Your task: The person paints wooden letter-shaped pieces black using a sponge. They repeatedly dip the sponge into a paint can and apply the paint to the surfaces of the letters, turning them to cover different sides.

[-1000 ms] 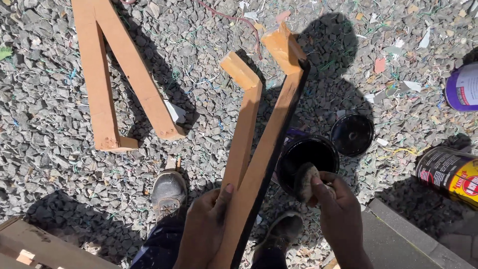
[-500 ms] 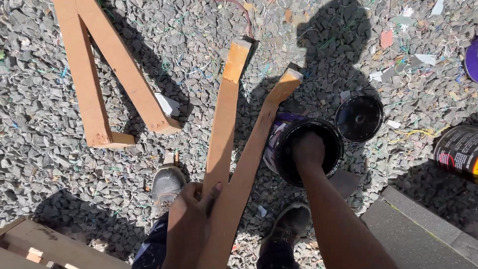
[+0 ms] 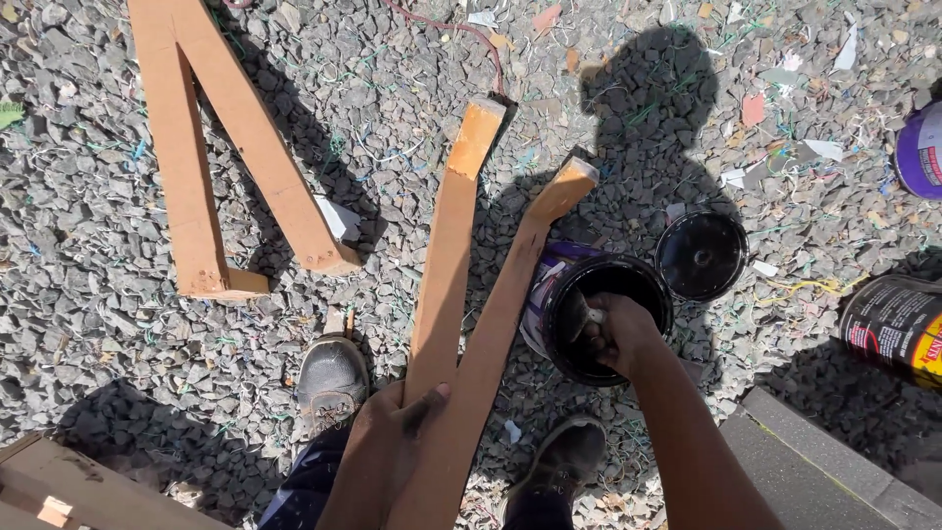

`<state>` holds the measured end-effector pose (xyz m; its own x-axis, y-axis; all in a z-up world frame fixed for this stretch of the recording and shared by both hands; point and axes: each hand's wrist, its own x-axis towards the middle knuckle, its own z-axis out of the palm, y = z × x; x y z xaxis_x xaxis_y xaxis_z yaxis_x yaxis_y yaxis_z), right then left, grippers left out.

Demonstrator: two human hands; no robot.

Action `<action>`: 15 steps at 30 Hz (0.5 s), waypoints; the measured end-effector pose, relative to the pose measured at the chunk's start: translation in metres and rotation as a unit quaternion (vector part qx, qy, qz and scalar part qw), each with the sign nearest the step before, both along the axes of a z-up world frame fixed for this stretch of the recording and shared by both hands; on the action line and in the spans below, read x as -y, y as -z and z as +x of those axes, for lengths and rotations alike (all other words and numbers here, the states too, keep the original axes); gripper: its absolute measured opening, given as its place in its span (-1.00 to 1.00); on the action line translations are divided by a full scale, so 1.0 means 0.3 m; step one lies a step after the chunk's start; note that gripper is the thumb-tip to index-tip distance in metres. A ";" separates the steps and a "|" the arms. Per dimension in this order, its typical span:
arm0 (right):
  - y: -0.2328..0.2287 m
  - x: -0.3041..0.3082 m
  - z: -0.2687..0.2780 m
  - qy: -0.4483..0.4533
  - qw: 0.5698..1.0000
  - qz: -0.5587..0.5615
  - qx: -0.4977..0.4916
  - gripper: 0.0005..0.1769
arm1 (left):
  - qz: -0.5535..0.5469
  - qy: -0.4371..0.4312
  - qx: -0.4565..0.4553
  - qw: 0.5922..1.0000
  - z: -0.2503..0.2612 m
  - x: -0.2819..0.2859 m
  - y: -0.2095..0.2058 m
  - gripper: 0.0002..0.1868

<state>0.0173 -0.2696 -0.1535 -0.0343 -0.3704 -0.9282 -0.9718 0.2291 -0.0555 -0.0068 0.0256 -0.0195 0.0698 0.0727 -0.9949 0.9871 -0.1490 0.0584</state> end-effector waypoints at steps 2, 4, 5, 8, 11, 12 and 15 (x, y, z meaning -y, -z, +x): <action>0.016 -0.002 -0.007 -0.040 0.998 0.041 0.011 -0.81 | -0.058 -0.109 0.008 0.992 -0.014 -0.006 0.024 -0.48; 0.036 0.031 -0.014 -0.035 0.996 0.081 0.004 -0.80 | -0.034 -0.057 0.004 0.998 0.028 -0.012 -0.023 -0.51; 0.044 0.051 -0.017 -0.029 0.992 0.121 -0.001 -0.77 | -0.011 -0.005 0.003 1.000 0.049 -0.013 -0.046 -0.53; 0.006 0.115 -0.071 0.013 0.966 0.223 0.127 -0.66 | -0.126 -0.294 0.062 0.946 -0.089 -0.003 0.117 -0.48; -0.021 0.133 -0.089 0.001 0.976 0.182 0.118 -0.71 | -0.104 -0.230 0.077 0.965 -0.107 -0.015 0.167 -0.45; -0.028 0.109 -0.083 0.000 0.976 0.181 0.119 -0.71 | -0.105 -0.230 0.079 0.964 -0.121 -0.013 0.193 -0.45; -0.037 0.054 -0.079 -0.001 0.998 0.021 0.053 -0.72 | -0.141 -0.294 0.093 0.941 -0.130 -0.003 0.224 -0.45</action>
